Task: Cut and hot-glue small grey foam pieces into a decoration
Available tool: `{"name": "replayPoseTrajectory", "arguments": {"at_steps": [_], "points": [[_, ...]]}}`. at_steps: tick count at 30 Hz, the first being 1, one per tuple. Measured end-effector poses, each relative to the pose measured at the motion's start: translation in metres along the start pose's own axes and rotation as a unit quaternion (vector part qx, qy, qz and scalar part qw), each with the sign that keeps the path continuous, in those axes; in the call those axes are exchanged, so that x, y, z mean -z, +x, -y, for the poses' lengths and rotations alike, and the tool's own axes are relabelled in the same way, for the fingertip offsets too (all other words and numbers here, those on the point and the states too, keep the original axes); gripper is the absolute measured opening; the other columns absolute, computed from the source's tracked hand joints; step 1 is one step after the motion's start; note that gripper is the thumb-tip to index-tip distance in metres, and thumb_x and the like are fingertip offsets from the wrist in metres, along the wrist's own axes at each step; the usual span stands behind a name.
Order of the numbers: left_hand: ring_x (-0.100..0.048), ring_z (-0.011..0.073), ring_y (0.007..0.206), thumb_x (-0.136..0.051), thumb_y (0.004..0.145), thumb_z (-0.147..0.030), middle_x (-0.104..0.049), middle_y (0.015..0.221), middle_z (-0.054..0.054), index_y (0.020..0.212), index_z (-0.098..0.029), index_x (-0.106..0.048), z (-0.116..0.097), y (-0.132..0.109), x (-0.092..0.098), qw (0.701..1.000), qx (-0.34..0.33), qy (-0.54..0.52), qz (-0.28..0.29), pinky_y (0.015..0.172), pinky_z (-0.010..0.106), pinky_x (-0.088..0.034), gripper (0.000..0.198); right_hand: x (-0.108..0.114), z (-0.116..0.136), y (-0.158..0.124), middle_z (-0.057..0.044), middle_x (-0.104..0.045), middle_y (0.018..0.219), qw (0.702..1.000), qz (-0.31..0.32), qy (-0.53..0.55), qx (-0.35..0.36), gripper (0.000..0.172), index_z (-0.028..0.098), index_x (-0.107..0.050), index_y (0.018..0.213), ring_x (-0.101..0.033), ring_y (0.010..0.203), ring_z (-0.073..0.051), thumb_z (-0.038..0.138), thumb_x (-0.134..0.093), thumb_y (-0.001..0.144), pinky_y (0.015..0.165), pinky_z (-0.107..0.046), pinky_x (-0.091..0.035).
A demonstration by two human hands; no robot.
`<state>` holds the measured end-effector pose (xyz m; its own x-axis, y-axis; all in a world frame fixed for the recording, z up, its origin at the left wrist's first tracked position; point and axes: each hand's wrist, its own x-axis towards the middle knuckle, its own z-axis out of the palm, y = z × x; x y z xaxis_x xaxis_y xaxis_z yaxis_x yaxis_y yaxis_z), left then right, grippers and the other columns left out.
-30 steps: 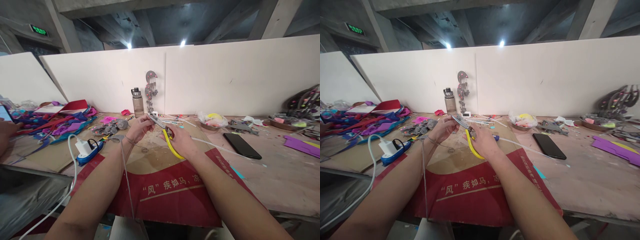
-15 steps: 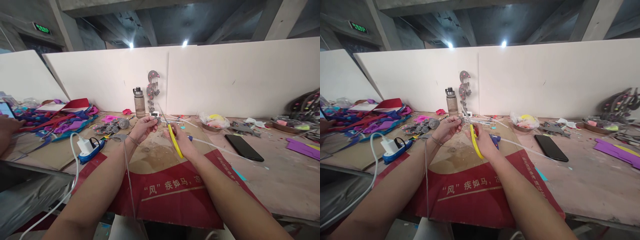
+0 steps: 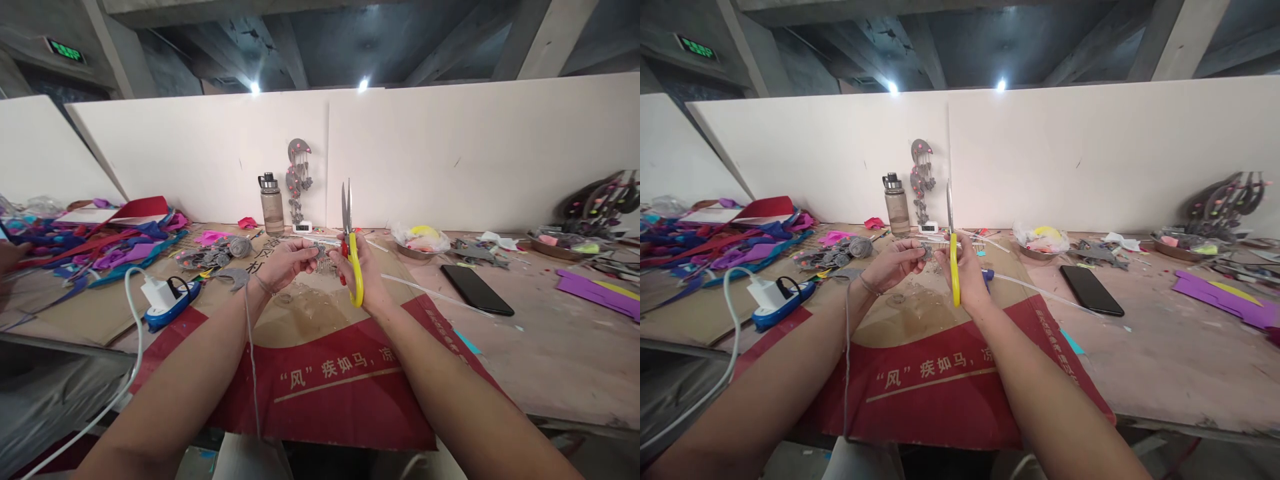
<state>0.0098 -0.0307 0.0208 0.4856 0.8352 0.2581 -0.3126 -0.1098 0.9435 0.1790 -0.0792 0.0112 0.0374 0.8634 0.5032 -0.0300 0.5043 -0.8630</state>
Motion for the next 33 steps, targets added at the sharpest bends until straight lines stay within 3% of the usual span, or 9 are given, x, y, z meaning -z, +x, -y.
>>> {"name": "replayPoseTrajectory", "arguments": {"at_steps": [7, 13, 21, 25, 30, 33], "points": [[-0.056, 0.0085, 0.053, -0.079, 0.070, -0.028, -0.063, 0.062, 0.001, 0.075, -0.013, -0.061, 0.005, -0.001, -0.004, 0.999, 0.030, 0.015, 0.027, 0.052, 0.021, -0.040, 0.025, 0.000, 0.000, -0.001, 0.005, -0.053, 0.076, 1.000, 0.012, -0.003, -0.017, 0.047, 0.023, -0.045, 0.104, -0.044, 0.053, -0.007, 0.039, -0.071, 0.069, 0.048, -0.021, -0.037], [-0.054, 0.0078, 0.052, -0.080, 0.069, -0.029, -0.062, 0.058, 0.001, 0.073, -0.012, -0.061, 0.005, -0.001, -0.008, 0.999, 0.027, 0.016, 0.025, 0.051, 0.020, -0.039, 0.026, -0.004, 0.000, -0.001, 0.007, -0.048, 0.072, 0.999, -0.002, 0.016, -0.042, 0.041, 0.024, -0.043, 0.104, -0.041, 0.045, -0.006, 0.036, -0.066, 0.071, 0.039, -0.021, -0.035], [-0.053, 0.0075, 0.052, -0.080, 0.068, -0.030, -0.060, 0.059, 0.001, 0.073, -0.011, -0.062, 0.006, -0.001, -0.008, 0.999, 0.027, 0.001, 0.025, 0.052, 0.020, -0.040, 0.026, -0.008, 0.000, 0.001, 0.011, -0.040, 0.059, 0.984, 0.009, 0.141, -0.110, 0.046, 0.026, -0.038, 0.100, -0.041, 0.045, -0.008, 0.036, -0.067, 0.066, 0.042, -0.023, -0.038], [-0.053, 0.0073, 0.052, -0.081, 0.067, -0.029, -0.060, 0.059, 0.000, 0.073, -0.011, -0.061, 0.005, 0.002, 0.000, 1.000, 0.015, -0.012, -0.014, 0.051, 0.020, -0.039, 0.027, -0.007, 0.006, 0.003, 0.011, -0.038, 0.062, 0.977, -0.014, 0.179, -0.114, 0.047, 0.026, -0.037, 0.097, -0.037, 0.048, -0.006, 0.032, -0.069, 0.063, 0.044, -0.021, -0.038], [-0.055, 0.0084, 0.056, -0.081, 0.066, -0.028, -0.060, 0.060, 0.000, 0.069, -0.012, -0.058, 0.003, 0.003, 0.000, 0.998, -0.020, -0.023, -0.061, 0.052, 0.020, -0.040, 0.028, -0.004, 0.002, 0.002, 0.010, -0.046, 0.065, 0.988, -0.049, 0.107, -0.097, 0.045, 0.026, -0.038, 0.098, -0.040, 0.045, -0.007, 0.042, -0.066, 0.067, 0.040, -0.022, -0.039], [-0.056, 0.0088, 0.056, -0.082, 0.064, -0.027, -0.060, 0.061, 0.000, 0.069, -0.013, -0.057, 0.003, 0.002, -0.005, 0.997, -0.035, -0.013, -0.071, 0.053, 0.021, -0.041, 0.029, -0.002, 0.001, 0.001, 0.006, -0.057, 0.076, 0.994, -0.057, 0.033, -0.083, 0.043, 0.026, -0.040, 0.100, -0.043, 0.046, -0.007, 0.031, -0.066, 0.067, 0.040, -0.022, -0.038]]}}
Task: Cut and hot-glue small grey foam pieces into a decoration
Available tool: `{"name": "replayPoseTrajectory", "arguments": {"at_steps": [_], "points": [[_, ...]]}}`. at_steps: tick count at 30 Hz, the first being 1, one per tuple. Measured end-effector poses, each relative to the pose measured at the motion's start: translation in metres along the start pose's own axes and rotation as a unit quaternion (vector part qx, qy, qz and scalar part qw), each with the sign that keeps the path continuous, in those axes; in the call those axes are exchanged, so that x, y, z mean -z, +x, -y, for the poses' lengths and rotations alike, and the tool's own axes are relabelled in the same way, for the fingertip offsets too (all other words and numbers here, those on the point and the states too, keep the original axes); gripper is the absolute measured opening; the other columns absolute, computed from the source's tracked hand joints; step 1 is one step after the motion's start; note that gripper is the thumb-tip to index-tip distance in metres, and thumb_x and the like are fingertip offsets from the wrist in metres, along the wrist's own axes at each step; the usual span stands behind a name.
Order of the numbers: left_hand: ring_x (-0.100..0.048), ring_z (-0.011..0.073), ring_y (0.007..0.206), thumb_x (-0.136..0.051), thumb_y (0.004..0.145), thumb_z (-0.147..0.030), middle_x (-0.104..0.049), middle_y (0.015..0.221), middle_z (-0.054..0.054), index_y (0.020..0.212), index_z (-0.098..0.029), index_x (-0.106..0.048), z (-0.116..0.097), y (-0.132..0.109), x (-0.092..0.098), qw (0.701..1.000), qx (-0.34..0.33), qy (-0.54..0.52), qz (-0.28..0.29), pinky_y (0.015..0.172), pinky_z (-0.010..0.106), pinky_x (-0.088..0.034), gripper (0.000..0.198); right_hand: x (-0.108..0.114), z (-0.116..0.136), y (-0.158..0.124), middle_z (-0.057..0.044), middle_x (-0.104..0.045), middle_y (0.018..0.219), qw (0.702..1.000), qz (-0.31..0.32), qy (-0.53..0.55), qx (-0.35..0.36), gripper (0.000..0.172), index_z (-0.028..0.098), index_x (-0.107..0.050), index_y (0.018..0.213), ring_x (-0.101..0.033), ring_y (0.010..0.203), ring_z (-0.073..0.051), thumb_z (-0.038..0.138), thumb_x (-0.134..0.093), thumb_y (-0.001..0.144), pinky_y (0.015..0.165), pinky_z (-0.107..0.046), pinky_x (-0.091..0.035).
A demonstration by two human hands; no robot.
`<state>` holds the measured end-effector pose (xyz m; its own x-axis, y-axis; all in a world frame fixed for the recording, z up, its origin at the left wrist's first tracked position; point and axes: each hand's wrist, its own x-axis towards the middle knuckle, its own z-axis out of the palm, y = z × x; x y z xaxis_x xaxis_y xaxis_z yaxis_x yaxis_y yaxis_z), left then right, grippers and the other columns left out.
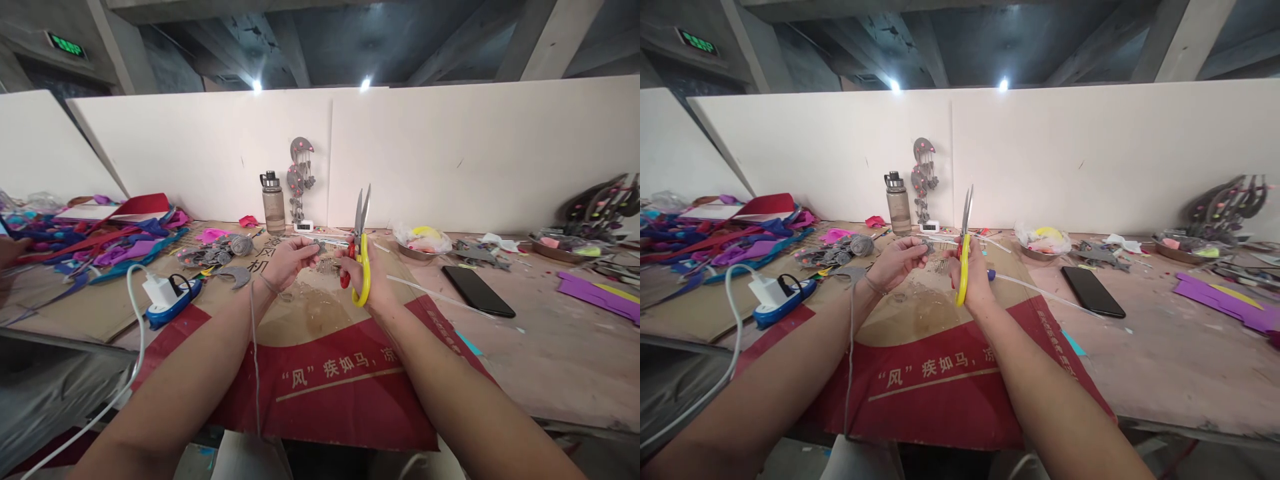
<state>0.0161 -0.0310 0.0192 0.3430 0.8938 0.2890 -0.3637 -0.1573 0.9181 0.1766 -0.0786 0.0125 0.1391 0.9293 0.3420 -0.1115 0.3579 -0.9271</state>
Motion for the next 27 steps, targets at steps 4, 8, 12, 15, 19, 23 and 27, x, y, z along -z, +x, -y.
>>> {"name": "replayPoseTrajectory", "arguments": {"at_steps": [4, 8, 12, 15, 19, 23, 27], "points": [[-0.055, 0.0085, 0.057, -0.081, 0.065, -0.025, -0.061, 0.063, 0.000, 0.073, -0.014, -0.058, 0.004, 0.000, -0.002, 1.000, -0.015, 0.011, 0.016, 0.055, 0.022, -0.041, 0.027, 0.002, 0.000, -0.001, 0.005, -0.056, 0.076, 0.999, -0.003, -0.036, 0.041, 0.036, 0.026, -0.042, 0.100, -0.045, 0.048, -0.008, 0.031, -0.064, 0.072, 0.042, -0.022, -0.038], [-0.050, 0.0065, 0.054, -0.079, 0.067, -0.025, -0.056, 0.059, -0.002, 0.072, -0.013, -0.061, 0.005, -0.001, -0.001, 0.999, -0.023, 0.029, 0.007, 0.054, 0.021, -0.039, 0.022, 0.004, -0.001, -0.002, 0.005, -0.050, 0.075, 0.997, -0.005, -0.055, 0.058, 0.038, 0.025, -0.043, 0.102, -0.043, 0.050, -0.008, 0.037, -0.064, 0.073, 0.043, -0.022, -0.036], [-0.052, 0.0071, 0.056, -0.078, 0.068, -0.026, -0.059, 0.063, 0.000, 0.069, -0.013, -0.060, 0.000, -0.002, -0.002, 0.999, -0.029, 0.034, 0.000, 0.054, 0.021, -0.039, 0.022, 0.002, -0.001, -0.002, 0.006, -0.045, 0.074, 0.994, 0.025, -0.078, 0.068, 0.039, 0.025, -0.042, 0.105, -0.039, 0.053, -0.008, 0.039, -0.063, 0.075, 0.049, -0.022, -0.036], [-0.056, 0.0090, 0.058, -0.077, 0.068, -0.028, -0.065, 0.073, 0.004, 0.072, -0.013, -0.059, -0.003, -0.002, -0.001, 0.999, -0.026, 0.032, 0.006, 0.054, 0.022, -0.040, 0.024, 0.000, -0.003, 0.000, 0.006, -0.043, 0.073, 0.985, 0.063, -0.125, 0.100, 0.037, 0.024, -0.041, 0.100, -0.042, 0.060, -0.010, 0.042, -0.063, 0.076, 0.058, -0.025, -0.040], [-0.053, 0.0073, 0.052, -0.077, 0.069, -0.030, -0.063, 0.067, 0.001, 0.070, -0.014, -0.059, -0.006, -0.001, 0.003, 0.999, -0.041, 0.027, 0.006, 0.051, 0.022, -0.038, 0.025, 0.000, -0.009, 0.002, 0.001, -0.052, 0.081, 0.969, 0.128, -0.185, 0.106, 0.034, 0.023, -0.043, 0.097, -0.049, 0.074, -0.015, 0.050, -0.059, 0.081, 0.071, -0.030, -0.044], [-0.050, 0.0061, 0.050, -0.078, 0.068, -0.030, -0.062, 0.065, 0.001, 0.069, -0.014, -0.058, -0.009, 0.000, 0.005, 0.998, -0.059, 0.015, -0.006, 0.051, 0.022, -0.037, 0.025, 0.001, -0.006, -0.002, 0.001, -0.051, 0.080, 0.953, 0.149, -0.243, 0.099, 0.033, 0.023, -0.047, 0.092, -0.049, 0.074, -0.016, 0.054, -0.052, 0.085, 0.072, -0.031, -0.043], [-0.049, 0.0059, 0.050, -0.078, 0.067, -0.031, -0.059, 0.062, -0.001, 0.067, -0.014, -0.057, -0.012, -0.001, 0.003, 0.998, -0.063, 0.018, -0.017, 0.051, 0.022, -0.037, 0.027, 0.001, 0.001, -0.006, 0.002, -0.050, 0.074, 0.944, 0.167, -0.271, 0.086, 0.032, 0.023, -0.045, 0.087, -0.047, 0.067, -0.015, 0.055, -0.048, 0.087, 0.066, -0.030, -0.041]]}}
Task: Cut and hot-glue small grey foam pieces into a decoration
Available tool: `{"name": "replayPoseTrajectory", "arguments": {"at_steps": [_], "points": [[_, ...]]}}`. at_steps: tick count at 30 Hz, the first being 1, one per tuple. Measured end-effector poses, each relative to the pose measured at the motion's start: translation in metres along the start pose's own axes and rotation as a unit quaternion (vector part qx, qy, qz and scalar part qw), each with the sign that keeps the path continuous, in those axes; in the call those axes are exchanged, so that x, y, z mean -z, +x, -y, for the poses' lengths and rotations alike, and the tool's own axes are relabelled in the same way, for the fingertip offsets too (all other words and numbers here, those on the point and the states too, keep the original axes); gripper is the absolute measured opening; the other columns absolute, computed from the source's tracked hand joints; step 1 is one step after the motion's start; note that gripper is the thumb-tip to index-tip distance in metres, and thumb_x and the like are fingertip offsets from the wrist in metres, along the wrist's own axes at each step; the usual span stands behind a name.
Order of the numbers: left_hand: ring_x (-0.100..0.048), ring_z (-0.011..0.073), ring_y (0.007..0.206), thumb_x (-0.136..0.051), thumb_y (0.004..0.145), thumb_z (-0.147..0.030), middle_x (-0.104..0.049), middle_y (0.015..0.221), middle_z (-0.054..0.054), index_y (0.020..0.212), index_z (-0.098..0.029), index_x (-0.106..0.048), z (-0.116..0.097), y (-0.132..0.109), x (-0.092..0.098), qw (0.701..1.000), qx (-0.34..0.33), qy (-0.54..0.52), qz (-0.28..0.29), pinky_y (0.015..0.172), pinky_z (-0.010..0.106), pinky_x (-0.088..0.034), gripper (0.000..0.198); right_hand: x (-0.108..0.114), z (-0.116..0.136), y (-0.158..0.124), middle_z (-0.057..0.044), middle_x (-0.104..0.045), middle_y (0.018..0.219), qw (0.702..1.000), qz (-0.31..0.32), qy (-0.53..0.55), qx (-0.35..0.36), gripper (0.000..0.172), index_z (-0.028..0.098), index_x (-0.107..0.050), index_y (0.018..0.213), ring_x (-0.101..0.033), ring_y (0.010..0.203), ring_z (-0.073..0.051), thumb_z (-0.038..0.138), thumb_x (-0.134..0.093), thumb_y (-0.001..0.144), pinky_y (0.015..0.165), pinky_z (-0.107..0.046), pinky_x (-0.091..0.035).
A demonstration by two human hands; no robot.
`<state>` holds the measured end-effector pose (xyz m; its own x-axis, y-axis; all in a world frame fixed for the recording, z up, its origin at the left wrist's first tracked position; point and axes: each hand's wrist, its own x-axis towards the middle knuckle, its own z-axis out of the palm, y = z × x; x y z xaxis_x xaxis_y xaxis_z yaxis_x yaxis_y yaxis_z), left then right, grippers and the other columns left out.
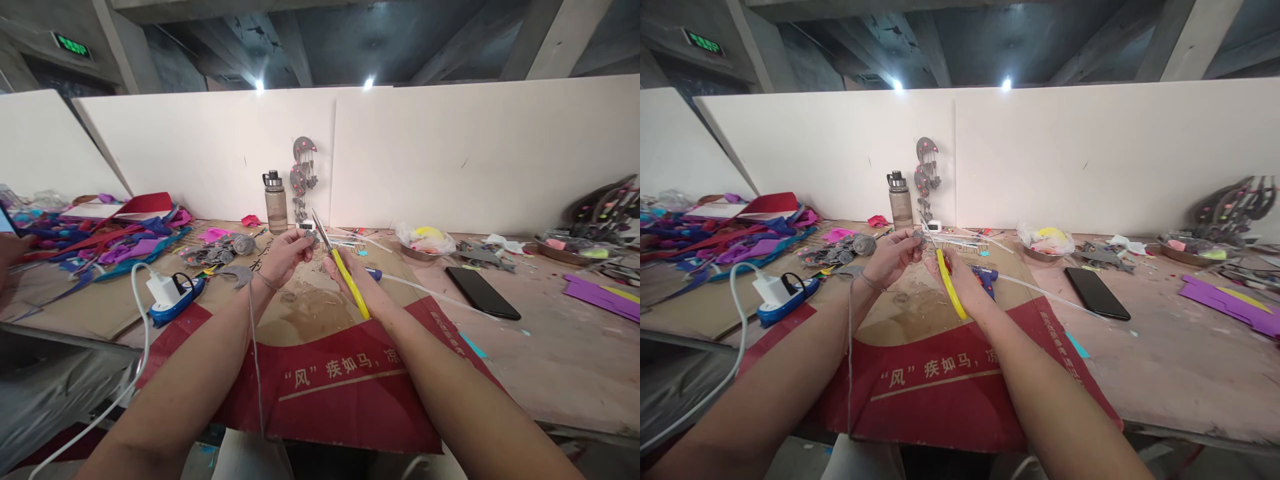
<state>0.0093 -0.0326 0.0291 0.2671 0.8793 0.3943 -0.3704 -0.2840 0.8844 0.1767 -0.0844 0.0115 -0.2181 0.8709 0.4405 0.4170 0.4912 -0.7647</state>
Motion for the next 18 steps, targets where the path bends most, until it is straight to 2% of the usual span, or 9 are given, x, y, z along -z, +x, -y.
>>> {"name": "replayPoseTrajectory", "arguments": {"at_steps": [4, 8, 11, 15, 18], "points": [[-0.052, 0.0067, 0.050, -0.078, 0.067, -0.032, -0.061, 0.061, 0.000, 0.066, -0.014, -0.057, -0.001, -0.001, -0.001, 0.999, -0.014, 0.036, -0.015, 0.050, 0.022, -0.037, 0.028, 0.000, -0.001, -0.001, 0.001, -0.052, 0.077, 0.999, -0.027, -0.033, -0.002, 0.028, 0.024, -0.047, 0.096, -0.048, 0.070, -0.016, 0.050, -0.048, 0.087, 0.067, -0.029, -0.040], [-0.059, 0.0100, 0.052, -0.076, 0.068, -0.034, -0.070, 0.073, 0.005, 0.071, -0.015, -0.056, 0.002, -0.001, 0.000, 0.997, -0.017, 0.074, -0.028, 0.048, 0.022, -0.037, 0.028, 0.003, 0.002, -0.004, 0.002, -0.048, 0.070, 0.988, -0.087, -0.129, 0.002, 0.026, 0.022, -0.051, 0.101, -0.044, 0.064, -0.016, 0.043, -0.053, 0.085, 0.061, -0.028, -0.035], [-0.057, 0.0093, 0.050, -0.076, 0.068, -0.035, -0.070, 0.072, 0.005, 0.071, -0.015, -0.056, 0.005, 0.000, 0.002, 0.996, -0.025, 0.085, -0.032, 0.048, 0.022, -0.037, 0.029, 0.006, 0.006, -0.004, 0.001, -0.048, 0.069, 0.983, -0.118, -0.142, 0.013, 0.024, 0.022, -0.052, 0.102, -0.043, 0.062, -0.016, 0.040, -0.051, 0.086, 0.059, -0.028, -0.033], [-0.053, 0.0074, 0.050, -0.076, 0.069, -0.035, -0.067, 0.069, 0.002, 0.074, -0.015, -0.059, 0.007, 0.001, 0.004, 0.995, -0.043, 0.087, -0.030, 0.049, 0.022, -0.038, 0.026, 0.010, 0.008, -0.004, 0.002, -0.047, 0.067, 0.982, -0.110, -0.154, 0.016, 0.022, 0.022, -0.052, 0.102, -0.043, 0.061, -0.015, 0.038, -0.049, 0.087, 0.059, -0.028, -0.031], [-0.048, 0.0062, 0.049, -0.075, 0.069, -0.034, -0.064, 0.066, 0.001, 0.076, -0.016, -0.061, 0.004, 0.002, 0.005, 0.995, -0.043, 0.076, -0.042, 0.049, 0.021, -0.036, 0.024, 0.011, 0.006, -0.003, 0.003, -0.046, 0.065, 0.983, -0.076, -0.168, 0.013, 0.020, 0.023, -0.053, 0.098, -0.042, 0.059, -0.015, 0.040, -0.049, 0.087, 0.058, -0.027, -0.029]]}}
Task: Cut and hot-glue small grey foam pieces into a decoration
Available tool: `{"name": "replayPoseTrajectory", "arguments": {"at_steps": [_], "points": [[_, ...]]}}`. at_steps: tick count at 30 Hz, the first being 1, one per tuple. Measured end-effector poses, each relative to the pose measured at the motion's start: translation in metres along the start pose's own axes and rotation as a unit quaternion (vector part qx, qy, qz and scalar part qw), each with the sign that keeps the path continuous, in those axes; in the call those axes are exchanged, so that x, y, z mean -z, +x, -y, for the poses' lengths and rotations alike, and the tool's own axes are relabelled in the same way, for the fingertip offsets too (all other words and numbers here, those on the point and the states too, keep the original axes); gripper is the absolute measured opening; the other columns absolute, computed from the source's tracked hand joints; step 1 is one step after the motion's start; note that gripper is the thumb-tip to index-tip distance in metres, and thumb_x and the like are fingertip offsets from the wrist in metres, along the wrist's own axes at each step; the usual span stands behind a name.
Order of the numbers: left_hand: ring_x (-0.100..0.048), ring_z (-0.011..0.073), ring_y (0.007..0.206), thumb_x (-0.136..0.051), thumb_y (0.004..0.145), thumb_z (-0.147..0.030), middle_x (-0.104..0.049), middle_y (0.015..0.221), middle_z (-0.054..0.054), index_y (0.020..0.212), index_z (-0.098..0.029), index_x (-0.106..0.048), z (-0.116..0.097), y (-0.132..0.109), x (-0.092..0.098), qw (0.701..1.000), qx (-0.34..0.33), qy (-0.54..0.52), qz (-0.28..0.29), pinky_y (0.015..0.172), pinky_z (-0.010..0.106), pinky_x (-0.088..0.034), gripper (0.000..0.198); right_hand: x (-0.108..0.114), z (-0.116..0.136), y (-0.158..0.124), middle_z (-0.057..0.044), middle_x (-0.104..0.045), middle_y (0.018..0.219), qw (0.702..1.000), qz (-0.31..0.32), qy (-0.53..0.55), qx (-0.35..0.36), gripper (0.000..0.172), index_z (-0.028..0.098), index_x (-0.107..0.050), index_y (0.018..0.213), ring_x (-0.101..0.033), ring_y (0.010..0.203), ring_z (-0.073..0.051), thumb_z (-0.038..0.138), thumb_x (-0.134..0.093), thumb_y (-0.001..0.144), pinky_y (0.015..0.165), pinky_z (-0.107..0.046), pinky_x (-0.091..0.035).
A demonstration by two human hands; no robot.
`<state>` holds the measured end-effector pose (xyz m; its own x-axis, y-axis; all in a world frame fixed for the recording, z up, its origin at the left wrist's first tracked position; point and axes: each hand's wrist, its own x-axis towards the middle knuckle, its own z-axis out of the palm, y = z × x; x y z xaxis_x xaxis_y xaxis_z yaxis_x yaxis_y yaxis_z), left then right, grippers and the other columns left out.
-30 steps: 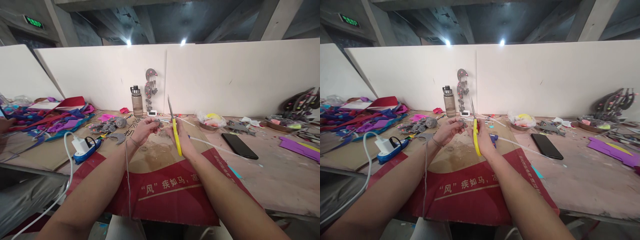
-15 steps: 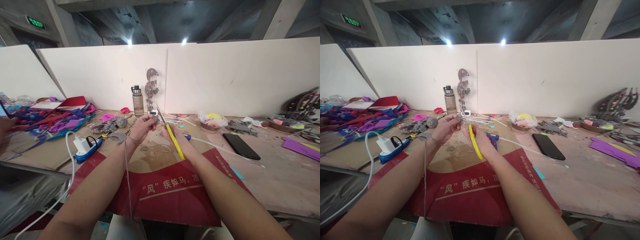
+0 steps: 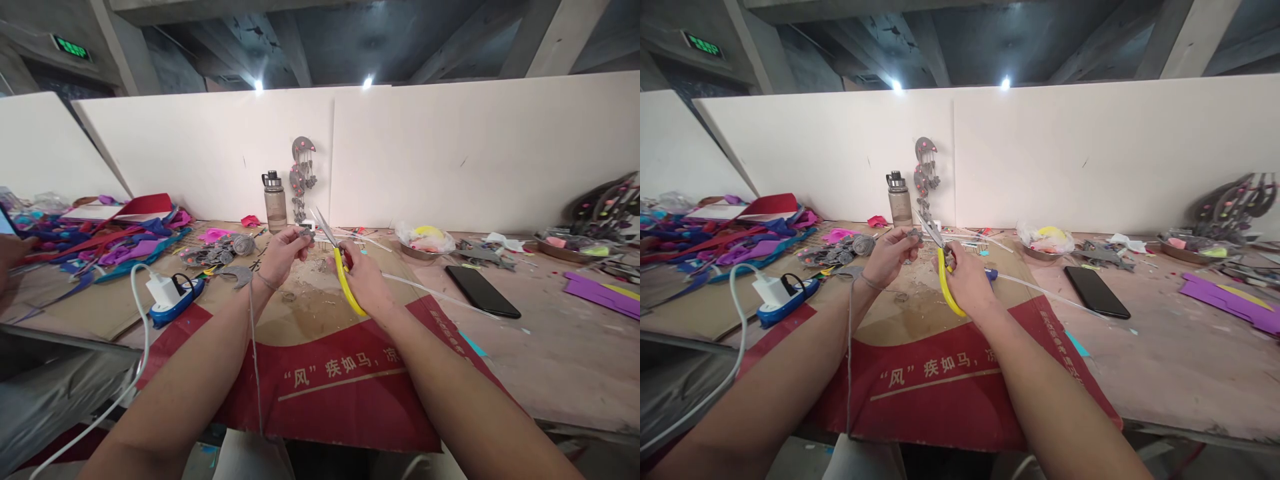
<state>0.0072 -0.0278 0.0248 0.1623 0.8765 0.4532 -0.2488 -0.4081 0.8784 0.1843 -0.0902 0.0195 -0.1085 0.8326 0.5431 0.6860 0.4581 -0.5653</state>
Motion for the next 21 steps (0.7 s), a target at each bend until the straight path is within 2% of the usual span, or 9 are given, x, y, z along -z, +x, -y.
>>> {"name": "replayPoseTrajectory", "arguments": {"at_steps": [4, 8, 14, 21], "points": [[-0.042, 0.0054, 0.048, -0.076, 0.066, -0.032, -0.055, 0.060, -0.002, 0.069, -0.016, -0.061, -0.0042, 0.0021, 0.0018, 1.000, -0.001, -0.012, -0.007, 0.048, 0.021, -0.034, 0.022, -0.0031, -0.0045, 0.0004, 0.003, -0.049, 0.065, 0.999, 0.033, -0.008, 0.022, 0.023, 0.023, -0.054, 0.098, -0.044, 0.060, -0.015, 0.043, -0.052, 0.087, 0.059, -0.027, -0.030], [-0.038, 0.0052, 0.049, -0.075, 0.066, -0.031, -0.044, 0.054, -0.005, 0.063, -0.016, -0.059, -0.0052, 0.0032, 0.0031, 1.000, -0.008, -0.010, 0.006, 0.050, 0.021, -0.033, 0.022, -0.0061, -0.0074, 0.0018, 0.000, -0.056, 0.074, 0.998, 0.024, -0.037, 0.037, 0.028, 0.022, -0.054, 0.105, -0.048, 0.065, -0.016, 0.043, -0.054, 0.087, 0.061, -0.027, -0.032], [-0.046, 0.0083, 0.050, -0.067, 0.071, -0.027, -0.054, 0.054, -0.002, 0.068, -0.015, -0.062, -0.0054, 0.0027, 0.0040, 0.998, -0.016, 0.060, 0.030, 0.050, 0.023, -0.035, 0.013, -0.0061, -0.0078, 0.0003, -0.005, -0.061, 0.089, 0.992, 0.000, -0.121, 0.046, 0.033, 0.022, -0.054, 0.111, -0.053, 0.075, -0.018, 0.045, -0.054, 0.087, 0.067, -0.027, -0.035], [-0.043, 0.0067, 0.047, -0.064, 0.070, -0.023, -0.054, 0.053, -0.003, 0.063, -0.014, -0.061, -0.0083, 0.0016, 0.0026, 0.996, -0.017, 0.073, 0.042, 0.049, 0.023, -0.033, 0.011, -0.0036, -0.0067, -0.0013, -0.007, -0.062, 0.091, 0.987, 0.008, -0.157, 0.040, 0.034, 0.022, -0.054, 0.111, -0.055, 0.076, -0.019, 0.049, -0.051, 0.090, 0.066, -0.027, -0.035]]}}
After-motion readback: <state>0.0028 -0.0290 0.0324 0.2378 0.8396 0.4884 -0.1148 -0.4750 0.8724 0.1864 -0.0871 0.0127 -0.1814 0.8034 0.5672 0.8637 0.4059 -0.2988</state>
